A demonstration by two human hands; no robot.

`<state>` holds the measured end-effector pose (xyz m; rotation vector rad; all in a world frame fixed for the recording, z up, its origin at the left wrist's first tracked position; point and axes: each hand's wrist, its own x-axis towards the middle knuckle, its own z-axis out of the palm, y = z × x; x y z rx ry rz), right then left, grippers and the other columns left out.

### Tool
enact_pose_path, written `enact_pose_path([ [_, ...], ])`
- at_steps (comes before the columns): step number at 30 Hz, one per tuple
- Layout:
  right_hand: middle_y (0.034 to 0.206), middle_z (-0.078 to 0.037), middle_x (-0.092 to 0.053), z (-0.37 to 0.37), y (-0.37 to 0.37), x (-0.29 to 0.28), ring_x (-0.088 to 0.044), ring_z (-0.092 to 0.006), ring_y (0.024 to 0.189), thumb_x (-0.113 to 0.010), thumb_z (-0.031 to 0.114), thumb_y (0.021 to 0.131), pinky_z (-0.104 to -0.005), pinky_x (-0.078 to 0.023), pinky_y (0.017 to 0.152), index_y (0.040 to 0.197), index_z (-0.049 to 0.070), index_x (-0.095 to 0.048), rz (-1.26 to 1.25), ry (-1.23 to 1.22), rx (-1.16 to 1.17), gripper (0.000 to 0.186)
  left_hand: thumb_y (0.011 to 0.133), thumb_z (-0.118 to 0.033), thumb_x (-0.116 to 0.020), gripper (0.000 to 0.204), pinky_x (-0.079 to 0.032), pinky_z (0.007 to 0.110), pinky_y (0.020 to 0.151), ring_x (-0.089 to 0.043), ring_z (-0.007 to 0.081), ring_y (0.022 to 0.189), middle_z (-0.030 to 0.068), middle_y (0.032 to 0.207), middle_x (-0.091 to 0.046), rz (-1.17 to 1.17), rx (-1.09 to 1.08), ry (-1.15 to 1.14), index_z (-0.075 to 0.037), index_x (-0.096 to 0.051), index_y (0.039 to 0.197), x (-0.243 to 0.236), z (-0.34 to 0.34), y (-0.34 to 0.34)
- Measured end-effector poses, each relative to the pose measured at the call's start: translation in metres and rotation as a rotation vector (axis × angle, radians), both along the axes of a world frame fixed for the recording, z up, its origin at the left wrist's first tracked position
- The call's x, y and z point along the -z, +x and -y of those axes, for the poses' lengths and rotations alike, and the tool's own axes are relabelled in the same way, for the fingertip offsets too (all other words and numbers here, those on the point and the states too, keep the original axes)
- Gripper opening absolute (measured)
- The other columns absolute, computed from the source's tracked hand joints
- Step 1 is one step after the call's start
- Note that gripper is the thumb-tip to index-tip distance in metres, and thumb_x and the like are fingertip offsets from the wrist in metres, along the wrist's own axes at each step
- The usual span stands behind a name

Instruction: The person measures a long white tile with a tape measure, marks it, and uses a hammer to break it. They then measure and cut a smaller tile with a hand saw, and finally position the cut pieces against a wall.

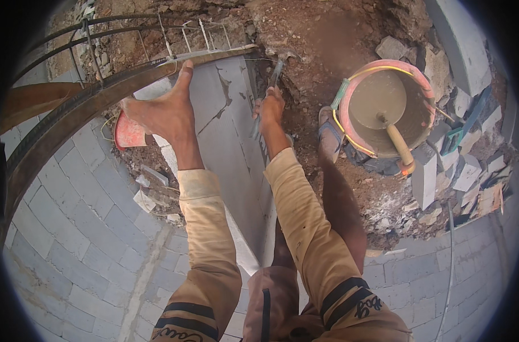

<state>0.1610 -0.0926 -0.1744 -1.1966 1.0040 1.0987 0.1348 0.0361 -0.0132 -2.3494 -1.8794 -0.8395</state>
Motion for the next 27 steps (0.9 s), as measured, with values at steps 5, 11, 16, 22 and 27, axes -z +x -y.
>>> enact_pose_path([
  [5,0.068,-0.002,-0.047,0.002,0.006,0.002,-0.039,-0.011,0.048,-0.042,0.029,0.109,-0.0285,-0.034,0.044,0.154,0.022,-0.036,-0.08,0.158,-0.196,0.046,0.056,-0.038,-0.1,0.09,-0.048,0.051,0.097,-0.064,0.0396,0.105,0.0261,0.113,-0.065,0.117,0.023,-0.116,0.011,-0.059,0.119,-0.002,-0.002,-0.001],
  [11,0.068,-0.001,-0.047,0.002,0.006,0.0,-0.039,-0.0104,0.048,-0.043,0.03,0.109,-0.0278,-0.034,0.044,0.153,0.022,-0.036,-0.006,0.083,-0.002,0.045,0.057,-0.036,-0.099,0.084,-0.049,0.05,0.096,-0.065,0.039,0.105,0.0259,0.116,-0.066,-0.025,-0.048,-0.122,0.011,-0.063,0.116,-0.005,0.001,0.001],
  [16,0.068,-0.002,-0.048,-0.005,0.002,-0.001,-0.039,-0.0111,0.047,-0.045,0.029,0.109,-0.0284,-0.033,0.043,0.152,0.022,-0.037,-0.054,0.112,-0.201,0.045,0.057,-0.038,-0.099,0.083,-0.049,0.051,0.097,-0.065,0.0389,0.104,0.0242,0.115,-0.067,-0.037,-0.044,-0.14,0.01,-0.064,0.116,-0.004,0.0,0.001],
  [22,0.069,-0.003,-0.047,-0.006,0.004,-0.002,-0.041,-0.0129,0.05,-0.044,0.028,0.108,-0.031,-0.036,0.046,0.159,0.019,-0.032,0.001,0.08,-0.128,0.054,0.058,-0.038,-0.098,0.079,-0.05,0.047,0.096,-0.066,0.038,0.102,0.023,0.111,-0.069,-0.041,0.0,-0.005,0.009,-0.066,0.112,-0.003,-0.001,0.001],
  [27,0.068,-0.001,-0.046,-0.005,0.006,0.001,-0.038,-0.0107,0.048,-0.042,0.03,0.109,-0.0289,-0.034,0.044,0.155,0.023,-0.034,-0.065,0.124,-0.216,0.047,0.057,-0.038,-0.099,0.078,-0.05,0.049,0.096,-0.065,0.0377,0.104,0.0228,0.111,-0.068,-0.021,-0.033,-0.111,0.009,-0.067,0.111,-0.001,0.0,-0.001],
])
